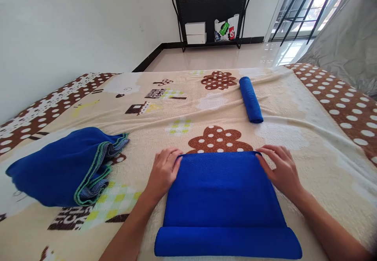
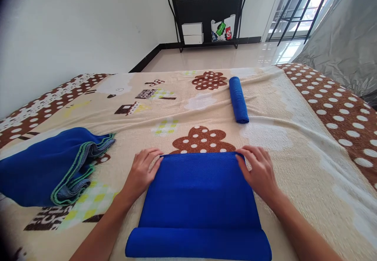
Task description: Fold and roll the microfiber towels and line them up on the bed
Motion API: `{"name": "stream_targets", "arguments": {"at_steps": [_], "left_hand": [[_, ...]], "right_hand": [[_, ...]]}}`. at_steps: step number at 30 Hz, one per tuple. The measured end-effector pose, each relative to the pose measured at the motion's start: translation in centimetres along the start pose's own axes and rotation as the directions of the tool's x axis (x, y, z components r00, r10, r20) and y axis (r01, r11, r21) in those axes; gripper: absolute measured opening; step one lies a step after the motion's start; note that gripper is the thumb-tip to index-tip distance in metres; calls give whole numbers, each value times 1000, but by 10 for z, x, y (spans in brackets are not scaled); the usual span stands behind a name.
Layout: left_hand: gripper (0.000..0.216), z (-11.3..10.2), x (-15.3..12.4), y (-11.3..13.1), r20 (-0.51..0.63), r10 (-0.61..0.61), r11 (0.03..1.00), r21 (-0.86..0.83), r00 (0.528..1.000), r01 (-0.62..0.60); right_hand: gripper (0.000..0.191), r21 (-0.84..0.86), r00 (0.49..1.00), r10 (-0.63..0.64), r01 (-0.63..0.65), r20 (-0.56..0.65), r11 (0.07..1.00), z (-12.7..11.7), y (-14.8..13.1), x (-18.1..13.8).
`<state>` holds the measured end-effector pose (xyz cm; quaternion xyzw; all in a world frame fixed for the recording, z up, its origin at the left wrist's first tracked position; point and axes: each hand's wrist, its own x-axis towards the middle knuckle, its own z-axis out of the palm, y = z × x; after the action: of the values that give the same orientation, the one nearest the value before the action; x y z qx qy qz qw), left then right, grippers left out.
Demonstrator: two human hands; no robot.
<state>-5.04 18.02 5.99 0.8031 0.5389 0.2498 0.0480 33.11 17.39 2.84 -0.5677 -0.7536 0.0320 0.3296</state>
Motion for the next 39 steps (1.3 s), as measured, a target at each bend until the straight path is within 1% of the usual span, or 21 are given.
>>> {"name": "stream_targets", "arguments": {"at_steps": [1,2,3,5,6,7,8,9,10,11,15,18,20,22,27,29,31,33,35,37,39], "left_hand": [[28,-3,0,11,69,90,996,-13,994,-89],[37,-5,0,23,164,197,980,-40,967,-193],[46,-5,0,33,266,308,951,-80,913,-297],[56,-3,-1,47,427,467,882,-169,774,-439],[56,0,-1,51,469,502,862,-201,726,-466],[54,3,-2,53,492,521,850,-222,698,-478],[51,6,-2,53,504,529,845,-236,683,-480],[50,8,-3,52,508,531,844,-243,678,-479],[50,10,-3,51,504,527,847,-242,684,-474],[51,12,-3,49,496,518,853,-236,697,-466],[56,14,-2,41,447,421,906,-162,789,-392],[58,13,-2,32,426,305,950,-75,851,-303],[58,12,-4,24,418,242,966,-22,876,-256],[57,12,-6,18,406,213,971,10,889,-237],[57,18,-5,9,392,233,967,7,890,-256],[55,14,-3,8,388,244,966,-11,889,-260],[51,0,-8,11,331,266,961,-22,905,-274],[48,-23,-25,19,216,289,956,-17,933,-292],[49,-47,-58,31,113,308,951,1,945,-310],[53,-62,-97,43,92,336,940,35,937,-340],[56,-64,-133,52,116,358,926,82,926,-368]], "right_hand": [[30,23,994,-82,81,74,996,-2,-10,-1],[39,60,968,-182,174,173,983,-4,-21,-1],[48,108,918,-283,262,278,959,-5,-31,-2],[59,202,788,-426,375,444,905,-5,-46,-2],[61,233,737,-464,402,492,885,-5,-51,-3],[61,254,698,-489,420,523,871,-4,-54,-4],[61,265,672,-503,431,543,862,-2,-55,-5],[61,269,659,-511,440,552,857,-1,-56,-6],[61,265,658,-513,445,551,855,1,-55,-8],[61,255,671,-507,444,541,859,3,-54,-9],[61,144,797,-400,378,452,915,8,-45,-14],[60,51,857,-317,325,405,944,8,-34,-15],[61,31,875,-280,291,395,956,7,-26,-15],[61,40,882,-256,262,394,964,6,-20,-16],[60,92,877,-242,225,416,970,8,-13,-12],[58,137,873,-243,203,423,970,4,-13,-9],[54,195,892,-239,174,385,965,-9,-16,-12],[49,247,920,-224,147,323,958,-31,-22,-27],[47,260,933,-209,133,293,956,-55,-30,-55],[49,219,933,-215,154,289,964,-73,-36,-92],[53,146,933,-236,202,271,968,-80,-38,-127]]}}
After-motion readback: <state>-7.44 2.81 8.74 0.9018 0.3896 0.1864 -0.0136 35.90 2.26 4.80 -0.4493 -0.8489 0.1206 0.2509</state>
